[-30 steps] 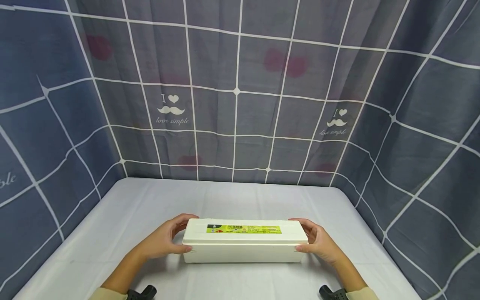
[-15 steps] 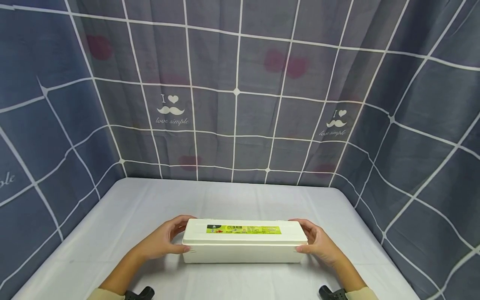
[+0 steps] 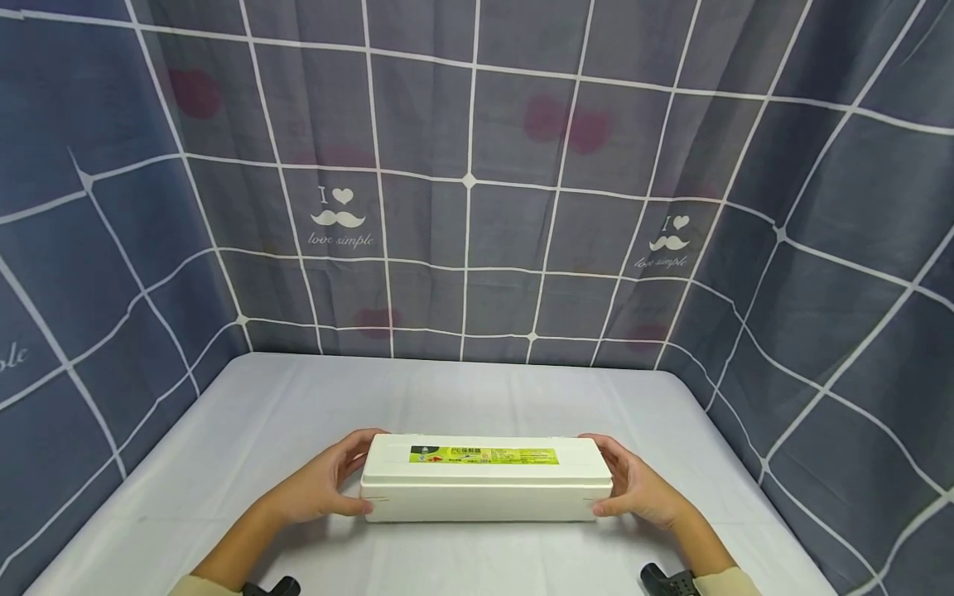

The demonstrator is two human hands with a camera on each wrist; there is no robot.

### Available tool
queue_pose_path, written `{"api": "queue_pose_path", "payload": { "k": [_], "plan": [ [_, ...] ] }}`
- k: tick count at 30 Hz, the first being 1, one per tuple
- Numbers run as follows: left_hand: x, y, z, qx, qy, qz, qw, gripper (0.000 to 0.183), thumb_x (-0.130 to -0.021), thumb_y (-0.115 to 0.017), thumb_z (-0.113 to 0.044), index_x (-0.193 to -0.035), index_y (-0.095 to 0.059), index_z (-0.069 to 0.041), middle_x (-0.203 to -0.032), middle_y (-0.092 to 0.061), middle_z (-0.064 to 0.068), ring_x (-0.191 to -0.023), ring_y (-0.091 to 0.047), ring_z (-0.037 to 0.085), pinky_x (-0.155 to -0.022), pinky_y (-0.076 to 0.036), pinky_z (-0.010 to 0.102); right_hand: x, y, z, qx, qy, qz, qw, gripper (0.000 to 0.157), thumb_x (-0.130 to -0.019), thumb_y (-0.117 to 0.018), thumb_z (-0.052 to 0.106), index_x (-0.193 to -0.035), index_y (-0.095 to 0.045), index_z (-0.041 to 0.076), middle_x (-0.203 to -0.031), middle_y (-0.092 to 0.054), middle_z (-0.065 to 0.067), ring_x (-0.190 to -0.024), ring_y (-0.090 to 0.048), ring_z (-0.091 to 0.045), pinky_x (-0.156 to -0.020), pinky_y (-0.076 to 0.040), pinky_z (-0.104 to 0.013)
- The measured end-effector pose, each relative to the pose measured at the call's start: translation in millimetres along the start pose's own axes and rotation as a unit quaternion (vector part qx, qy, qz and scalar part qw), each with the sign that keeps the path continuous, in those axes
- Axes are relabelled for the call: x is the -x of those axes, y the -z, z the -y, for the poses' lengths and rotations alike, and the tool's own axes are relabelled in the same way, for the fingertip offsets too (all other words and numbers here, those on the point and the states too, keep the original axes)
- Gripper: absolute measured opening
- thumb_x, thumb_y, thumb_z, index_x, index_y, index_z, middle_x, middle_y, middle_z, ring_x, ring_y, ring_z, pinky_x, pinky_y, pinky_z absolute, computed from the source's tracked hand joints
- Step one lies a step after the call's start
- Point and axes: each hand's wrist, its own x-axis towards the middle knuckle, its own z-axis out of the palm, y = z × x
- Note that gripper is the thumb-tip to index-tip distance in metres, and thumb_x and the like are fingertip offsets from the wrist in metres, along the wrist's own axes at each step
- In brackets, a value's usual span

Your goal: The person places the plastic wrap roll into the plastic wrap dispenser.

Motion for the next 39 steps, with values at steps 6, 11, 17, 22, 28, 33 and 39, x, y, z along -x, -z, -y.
{"api": "queue_pose_path", "payload": {
  "k": [6, 11, 17, 22, 28, 33, 39],
  "plan": [
    [0.7, -1.6, 0.4, 0.0, -0.011, -0.007, 0.9999, 0.096, -0.071, -0.09, 0.0, -0.151, -0.037, -0.004, -0.153, -0.042, 0.022, -0.138, -0.045, -0.005, -0.114, -0.032, 0.006, -0.7, 0.2, -0.7, 0.0, 0.003, 0.015, 1.0, 0.103, -0.072, -0.083, -0.012, -0.156, -0.024, -0.001, -0.148, -0.05, -0.004, -0.128, -0.055, -0.01, -0.102, -0.056, -0.031],
    [0.7, -2.8, 1.5, -0.007, -0.004, -0.023, 0.9997, 0.095, -0.07, -0.091, -0.001, -0.15, -0.041, -0.006, -0.15, -0.047, 0.021, -0.136, -0.048, -0.005, -0.113, -0.034, 0.008, 0.0, 0.3, -1.5, 0.005, -0.003, 0.004, 1.0, 0.104, -0.071, -0.084, -0.012, -0.156, -0.025, 0.0, -0.147, -0.052, -0.002, -0.127, -0.056, -0.009, -0.101, -0.056, -0.03],
    [2.1, -1.9, 3.3, -0.013, 0.007, -0.041, 0.9991, 0.095, -0.069, -0.093, -0.004, -0.15, -0.043, -0.003, -0.15, -0.049, 0.022, -0.133, -0.05, -0.006, -0.111, -0.039, 0.009, -0.4, 0.8, -3.4, 0.015, 0.001, -0.007, 1.0, 0.104, -0.069, -0.085, -0.011, -0.156, -0.028, -0.002, -0.146, -0.054, -0.002, -0.127, -0.057, -0.01, -0.101, -0.057, -0.031],
    [2.4, -1.1, 4.1, -0.013, 0.016, -0.052, 0.9984, 0.096, -0.069, -0.094, -0.006, -0.15, -0.044, 0.001, -0.152, -0.049, 0.023, -0.132, -0.051, -0.007, -0.109, -0.042, 0.01, 0.1, 0.8, -4.0, 0.018, 0.003, -0.02, 1.0, 0.105, -0.068, -0.087, -0.01, -0.155, -0.028, -0.005, -0.146, -0.055, 0.001, -0.127, -0.057, -0.008, -0.101, -0.056, -0.028],
    [1.9, -1.6, 1.7, -0.017, 0.03, -0.061, 0.9976, 0.096, -0.068, -0.094, -0.008, -0.15, -0.044, 0.003, -0.152, -0.049, 0.024, -0.13, -0.054, -0.008, -0.106, -0.044, 0.011, 0.2, -0.1, -3.1, 0.017, 0.017, -0.023, 0.999, 0.104, -0.066, -0.087, -0.011, -0.153, -0.03, -0.008, -0.144, -0.058, 0.002, -0.126, -0.058, -0.007, -0.101, -0.056, -0.027],
    [1.8, -1.8, 1.1, -0.02, 0.027, -0.061, 0.9976, 0.094, -0.068, -0.094, -0.007, -0.149, -0.046, 0.002, -0.151, -0.051, 0.024, -0.129, -0.055, -0.006, -0.106, -0.045, 0.011, 0.3, 0.1, -2.3, 0.02, 0.026, -0.021, 0.999, 0.102, -0.066, -0.087, -0.011, -0.152, -0.033, -0.008, -0.143, -0.059, 0.003, -0.125, -0.059, -0.007, -0.1, -0.057, -0.027],
    [1.2, -1.9, 2.4, -0.027, 0.023, -0.064, 0.9973, 0.092, -0.068, -0.095, -0.007, -0.148, -0.049, -0.001, -0.15, -0.053, 0.021, -0.129, -0.057, -0.003, -0.105, -0.047, 0.013, 0.0, 0.0, -1.5, 0.021, 0.03, -0.026, 0.999, 0.1, -0.065, -0.087, -0.012, -0.151, -0.035, -0.007, -0.143, -0.059, 0.002, -0.125, -0.061, -0.009, -0.099, -0.058, -0.029]
  ]
}}
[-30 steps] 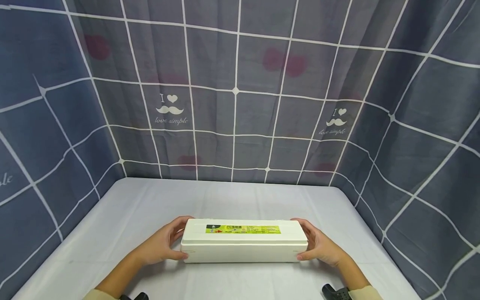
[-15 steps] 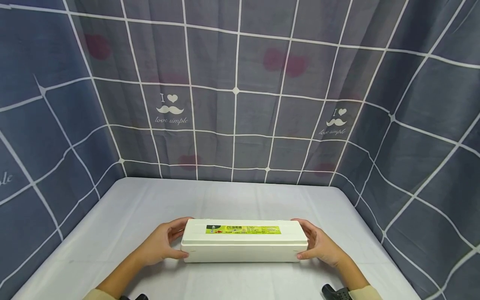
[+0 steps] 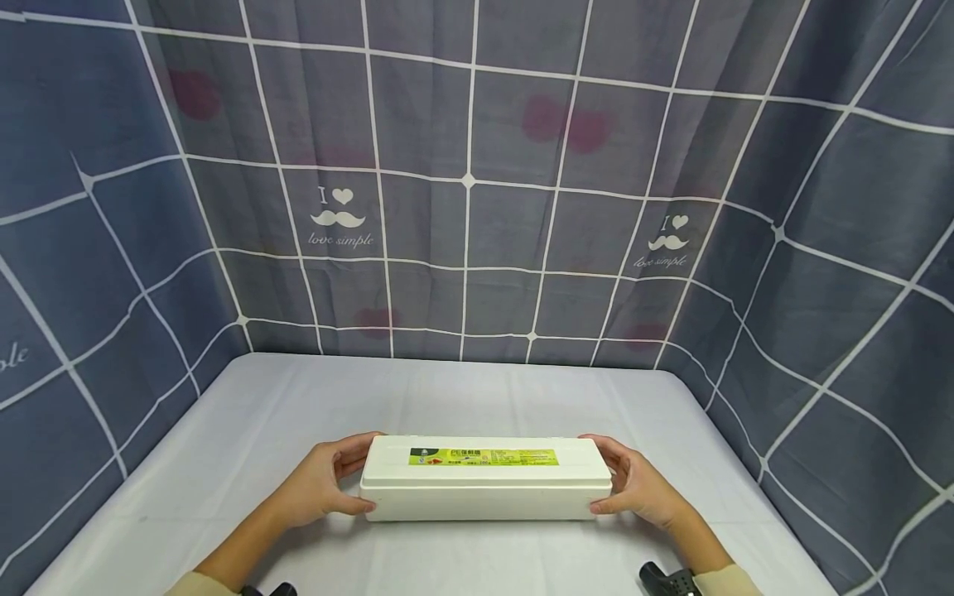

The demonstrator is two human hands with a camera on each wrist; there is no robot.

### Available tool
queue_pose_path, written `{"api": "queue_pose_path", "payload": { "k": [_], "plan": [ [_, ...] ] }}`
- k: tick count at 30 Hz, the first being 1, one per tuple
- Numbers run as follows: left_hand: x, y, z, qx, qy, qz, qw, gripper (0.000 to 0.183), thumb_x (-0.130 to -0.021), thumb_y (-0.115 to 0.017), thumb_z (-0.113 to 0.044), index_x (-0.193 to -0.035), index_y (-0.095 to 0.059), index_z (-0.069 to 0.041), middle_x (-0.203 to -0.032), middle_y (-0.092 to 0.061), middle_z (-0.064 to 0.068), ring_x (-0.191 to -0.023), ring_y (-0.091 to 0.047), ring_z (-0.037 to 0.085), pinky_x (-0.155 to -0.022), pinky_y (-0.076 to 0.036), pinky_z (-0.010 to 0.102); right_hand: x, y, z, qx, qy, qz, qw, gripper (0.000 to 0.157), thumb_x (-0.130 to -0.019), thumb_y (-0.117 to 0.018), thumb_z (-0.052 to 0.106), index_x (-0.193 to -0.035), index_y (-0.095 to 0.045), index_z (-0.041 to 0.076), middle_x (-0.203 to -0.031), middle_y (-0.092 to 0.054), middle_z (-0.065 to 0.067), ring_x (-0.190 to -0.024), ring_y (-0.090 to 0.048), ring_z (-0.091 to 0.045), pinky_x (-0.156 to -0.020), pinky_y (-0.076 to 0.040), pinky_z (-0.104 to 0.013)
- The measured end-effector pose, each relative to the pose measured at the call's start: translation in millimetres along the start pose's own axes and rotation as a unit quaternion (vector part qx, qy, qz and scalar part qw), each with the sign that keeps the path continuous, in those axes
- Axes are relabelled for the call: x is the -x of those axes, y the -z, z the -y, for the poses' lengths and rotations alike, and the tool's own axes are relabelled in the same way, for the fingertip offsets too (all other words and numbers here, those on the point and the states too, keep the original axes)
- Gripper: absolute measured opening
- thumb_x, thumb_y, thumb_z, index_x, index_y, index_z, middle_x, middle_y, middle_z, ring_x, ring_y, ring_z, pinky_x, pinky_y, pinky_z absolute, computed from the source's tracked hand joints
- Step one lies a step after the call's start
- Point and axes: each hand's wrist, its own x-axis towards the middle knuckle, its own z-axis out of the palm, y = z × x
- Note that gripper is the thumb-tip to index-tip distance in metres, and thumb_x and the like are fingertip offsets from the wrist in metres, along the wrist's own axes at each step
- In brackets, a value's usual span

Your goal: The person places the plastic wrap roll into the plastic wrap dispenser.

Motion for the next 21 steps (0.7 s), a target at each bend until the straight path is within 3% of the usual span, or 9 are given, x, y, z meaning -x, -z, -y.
{"api": "queue_pose_path", "payload": {
  "k": [5, 15, 21],
  "plan": [
    [0.0, -0.5, -0.8, 0.002, 0.008, -0.003, 1.0, 0.093, -0.068, -0.094, -0.008, -0.149, -0.048, -0.001, -0.15, -0.053, 0.021, -0.128, -0.057, -0.005, -0.105, -0.046, 0.012, -0.1, 2.0, -3.2, -0.004, 0.006, 0.003, 1.0, 0.099, -0.065, -0.086, -0.014, -0.15, -0.036, -0.009, -0.143, -0.059, 0.001, -0.125, -0.061, -0.009, -0.098, -0.058, -0.029],
    [-1.5, -0.9, 1.7, 0.014, -0.011, 0.019, 0.9997, 0.091, -0.068, -0.092, -0.002, -0.147, -0.046, -0.007, -0.146, -0.052, 0.02, -0.131, -0.053, -0.004, -0.109, -0.041, 0.01, 0.5, 3.9, 0.9, 0.015, -0.006, 0.022, 1.0, 0.099, -0.069, -0.088, -0.008, -0.152, -0.035, -0.005, -0.145, -0.058, 0.001, -0.126, -0.059, -0.008, -0.099, -0.057, -0.028],
    [-0.8, -0.2, 2.3, 0.018, -0.02, 0.03, 0.9992, 0.091, -0.07, -0.092, -0.003, -0.148, -0.044, -0.006, -0.149, -0.048, 0.022, -0.133, -0.05, -0.006, -0.11, -0.039, 0.009, -0.5, 3.5, 4.7, -0.002, -0.006, 0.039, 0.999, 0.086, -0.083, -0.079, -0.003, -0.154, -0.031, -0.008, -0.152, -0.051, -0.002, -0.133, -0.054, -0.008, -0.101, -0.056, -0.027]
  ]
}}
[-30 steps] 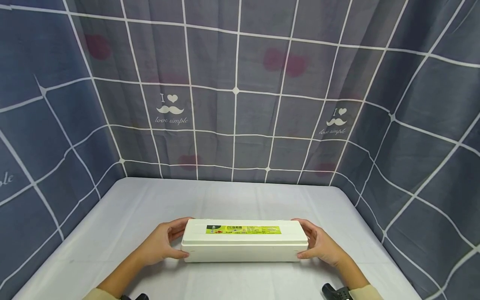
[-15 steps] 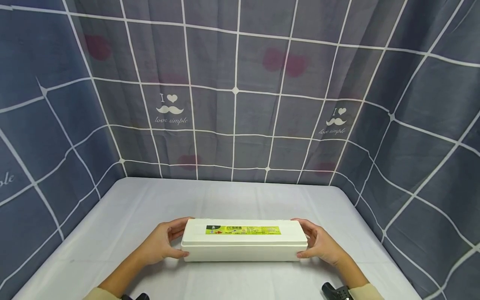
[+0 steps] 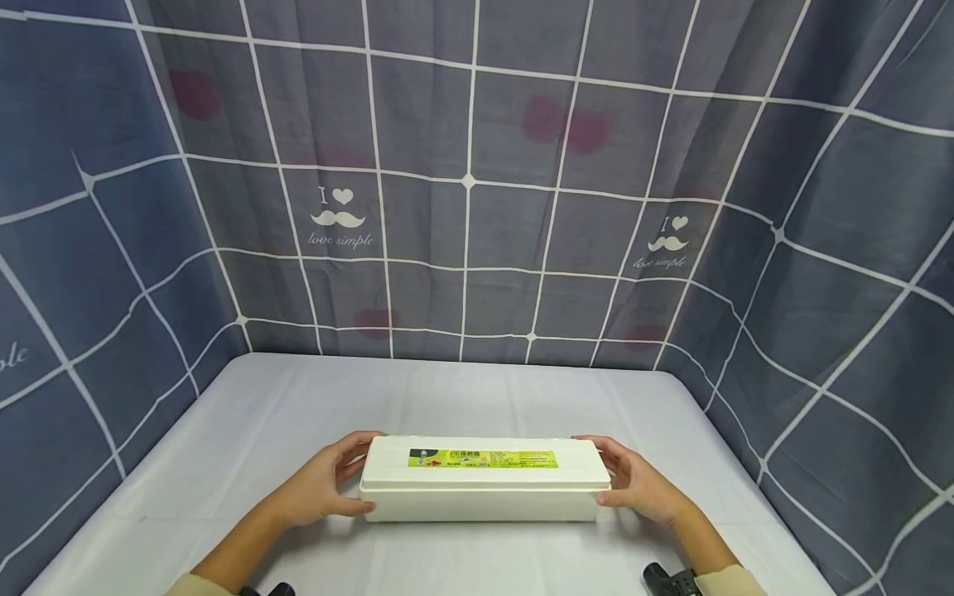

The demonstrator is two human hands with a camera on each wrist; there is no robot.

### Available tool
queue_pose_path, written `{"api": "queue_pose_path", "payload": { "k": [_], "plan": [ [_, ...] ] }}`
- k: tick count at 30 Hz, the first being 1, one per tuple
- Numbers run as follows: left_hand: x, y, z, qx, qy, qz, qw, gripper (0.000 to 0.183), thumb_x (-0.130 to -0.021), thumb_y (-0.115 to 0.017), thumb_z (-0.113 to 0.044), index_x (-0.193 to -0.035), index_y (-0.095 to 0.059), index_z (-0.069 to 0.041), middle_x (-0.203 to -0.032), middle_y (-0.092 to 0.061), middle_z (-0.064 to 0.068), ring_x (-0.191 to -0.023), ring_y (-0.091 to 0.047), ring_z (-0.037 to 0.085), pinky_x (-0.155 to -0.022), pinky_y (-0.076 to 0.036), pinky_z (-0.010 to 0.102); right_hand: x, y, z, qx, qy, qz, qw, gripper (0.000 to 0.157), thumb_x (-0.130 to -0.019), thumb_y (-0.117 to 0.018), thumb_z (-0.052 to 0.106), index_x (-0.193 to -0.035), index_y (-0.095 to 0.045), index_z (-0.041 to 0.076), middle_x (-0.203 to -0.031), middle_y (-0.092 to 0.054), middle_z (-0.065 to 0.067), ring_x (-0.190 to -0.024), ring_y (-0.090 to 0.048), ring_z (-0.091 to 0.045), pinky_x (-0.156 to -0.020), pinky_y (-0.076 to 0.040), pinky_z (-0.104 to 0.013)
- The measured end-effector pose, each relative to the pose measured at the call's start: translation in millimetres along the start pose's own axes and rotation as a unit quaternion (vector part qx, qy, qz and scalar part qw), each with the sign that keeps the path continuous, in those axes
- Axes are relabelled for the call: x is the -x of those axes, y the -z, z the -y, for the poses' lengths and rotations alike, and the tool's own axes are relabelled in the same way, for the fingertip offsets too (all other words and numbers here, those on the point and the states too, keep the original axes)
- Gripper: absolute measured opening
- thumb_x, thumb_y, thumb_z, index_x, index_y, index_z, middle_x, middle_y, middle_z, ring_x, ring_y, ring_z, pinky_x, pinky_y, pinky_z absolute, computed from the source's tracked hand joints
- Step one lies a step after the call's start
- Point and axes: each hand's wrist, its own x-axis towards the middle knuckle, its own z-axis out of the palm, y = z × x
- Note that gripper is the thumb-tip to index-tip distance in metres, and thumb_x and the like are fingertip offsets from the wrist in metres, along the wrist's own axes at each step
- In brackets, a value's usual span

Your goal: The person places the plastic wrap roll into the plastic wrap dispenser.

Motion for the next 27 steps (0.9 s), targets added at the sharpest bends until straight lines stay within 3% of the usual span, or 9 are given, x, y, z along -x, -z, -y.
{"api": "queue_pose_path", "payload": {
  "k": [4, 9, 16, 27],
  "plan": [
    [-0.1, -0.3, -1.7, 0.014, -0.001, 0.001, 0.9999, 0.083, -0.077, -0.088, -0.004, -0.148, -0.045, -0.005, -0.153, -0.045, 0.024, -0.135, -0.049, -0.006, -0.111, -0.039, 0.01, -1.1, -0.7, 0.2, 0.004, 0.0, -0.014, 1.0, 0.078, -0.089, -0.073, -0.001, -0.153, -0.03, -0.012, -0.153, -0.05, 0.002, -0.133, -0.054, -0.006, -0.098, -0.057, -0.025],
    [-0.5, -1.0, -2.9, 0.038, 0.006, -0.005, 0.9992, 0.073, -0.085, -0.082, -0.005, -0.148, -0.046, -0.004, -0.157, -0.04, 0.026, -0.137, -0.046, -0.008, -0.111, -0.039, 0.01, -2.5, -0.5, 0.8, 0.003, -0.003, -0.021, 1.0, 0.077, -0.088, -0.074, -0.002, -0.152, -0.033, -0.011, -0.151, -0.052, 0.001, -0.13, -0.056, -0.007, -0.097, -0.058, -0.026],
    [-0.9, -1.9, -3.0, 0.042, 0.016, -0.014, 0.9989, 0.072, -0.085, -0.082, -0.005, -0.147, -0.047, -0.004, -0.156, -0.044, 0.023, -0.137, -0.047, -0.008, -0.11, -0.04, 0.01, -3.8, -0.1, 2.4, 0.013, -0.003, -0.029, 0.999, 0.073, -0.087, -0.076, 0.0, -0.149, -0.041, -0.008, -0.146, -0.058, -0.001, -0.126, -0.059, -0.009, -0.095, -0.059, -0.028],
    [-1.3, -2.7, -5.4, 0.035, 0.017, -0.025, 0.9989, 0.071, -0.083, -0.083, -0.006, -0.146, -0.049, -0.003, -0.152, -0.048, 0.023, -0.133, -0.052, -0.006, -0.108, -0.042, 0.011, -3.5, -0.6, 3.0, -0.004, -0.012, -0.035, 0.999, 0.075, -0.085, -0.078, -0.001, -0.149, -0.041, -0.009, -0.146, -0.059, 0.0, -0.126, -0.06, -0.011, -0.096, -0.059, -0.029]
  ]
}}
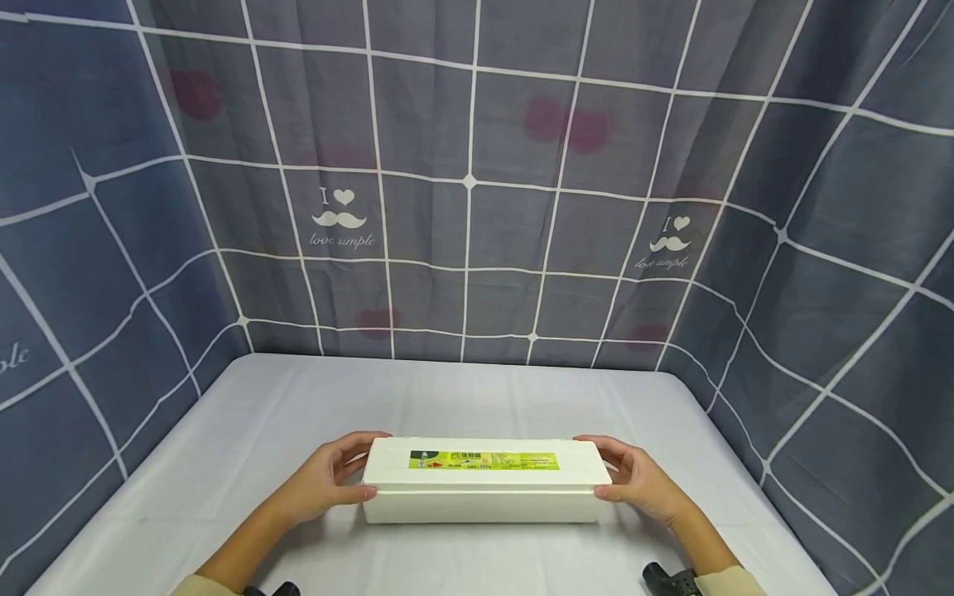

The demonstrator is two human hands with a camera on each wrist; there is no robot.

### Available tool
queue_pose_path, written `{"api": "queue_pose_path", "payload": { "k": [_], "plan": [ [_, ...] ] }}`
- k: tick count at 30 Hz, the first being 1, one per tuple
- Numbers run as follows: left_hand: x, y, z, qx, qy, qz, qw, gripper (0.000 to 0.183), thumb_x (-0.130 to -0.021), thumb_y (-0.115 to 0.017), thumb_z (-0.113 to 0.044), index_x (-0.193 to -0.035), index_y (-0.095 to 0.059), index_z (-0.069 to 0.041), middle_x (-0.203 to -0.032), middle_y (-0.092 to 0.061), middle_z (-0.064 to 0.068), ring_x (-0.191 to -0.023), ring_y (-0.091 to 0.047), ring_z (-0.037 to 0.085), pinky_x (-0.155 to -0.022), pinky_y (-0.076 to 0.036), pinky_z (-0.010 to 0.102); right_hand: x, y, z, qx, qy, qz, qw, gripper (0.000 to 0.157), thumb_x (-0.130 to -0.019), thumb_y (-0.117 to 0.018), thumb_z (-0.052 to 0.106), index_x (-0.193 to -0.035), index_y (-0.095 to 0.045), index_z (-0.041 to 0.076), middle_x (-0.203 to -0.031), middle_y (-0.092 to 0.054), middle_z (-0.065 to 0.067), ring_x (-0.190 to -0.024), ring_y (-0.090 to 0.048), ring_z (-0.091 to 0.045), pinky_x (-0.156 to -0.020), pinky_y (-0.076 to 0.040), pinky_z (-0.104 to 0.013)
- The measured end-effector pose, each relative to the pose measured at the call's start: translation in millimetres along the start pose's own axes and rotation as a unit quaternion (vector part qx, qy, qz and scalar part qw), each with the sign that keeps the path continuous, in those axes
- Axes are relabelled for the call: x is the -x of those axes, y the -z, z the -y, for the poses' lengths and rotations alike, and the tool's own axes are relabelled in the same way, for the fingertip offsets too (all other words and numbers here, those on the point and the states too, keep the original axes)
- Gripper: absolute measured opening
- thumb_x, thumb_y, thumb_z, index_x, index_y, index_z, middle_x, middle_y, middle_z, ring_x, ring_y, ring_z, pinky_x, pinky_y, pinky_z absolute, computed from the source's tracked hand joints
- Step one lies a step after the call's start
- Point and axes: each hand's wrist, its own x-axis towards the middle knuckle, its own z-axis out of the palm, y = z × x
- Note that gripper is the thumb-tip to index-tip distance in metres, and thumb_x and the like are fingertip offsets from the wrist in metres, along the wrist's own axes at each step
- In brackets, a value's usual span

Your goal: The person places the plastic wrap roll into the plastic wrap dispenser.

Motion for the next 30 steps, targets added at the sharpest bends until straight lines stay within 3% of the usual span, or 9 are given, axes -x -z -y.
{"api": "queue_pose_path", "payload": {
  "k": [10, 30],
  "plan": [
    [-0.3, 0.5, 2.3, -0.01, -0.025, 0.016, 0.9995, 0.074, -0.08, -0.084, -0.003, -0.145, -0.049, -0.003, -0.15, -0.05, 0.022, -0.135, -0.052, -0.002, -0.11, -0.04, 0.011, 2.6, -1.3, -1.5, 0.003, 0.003, -0.001, 1.0, 0.082, -0.08, -0.081, 0.0, -0.15, -0.039, -0.011, -0.147, -0.057, 0.0, -0.129, -0.058, -0.009, -0.098, -0.058, -0.027],
    [-0.9, 2.9, 2.5, -0.03, -0.031, 0.018, 0.9989, 0.074, -0.079, -0.087, -0.006, -0.143, -0.051, -0.006, -0.149, -0.051, 0.02, -0.134, -0.051, -0.003, -0.11, -0.04, 0.01, -0.4, -1.8, 0.8, 0.01, -0.003, 0.005, 1.0, 0.08, -0.079, -0.081, -0.002, -0.149, -0.042, -0.006, -0.146, -0.057, 0.0, -0.125, -0.06, -0.011, -0.095, -0.06, -0.031]
  ]
}}
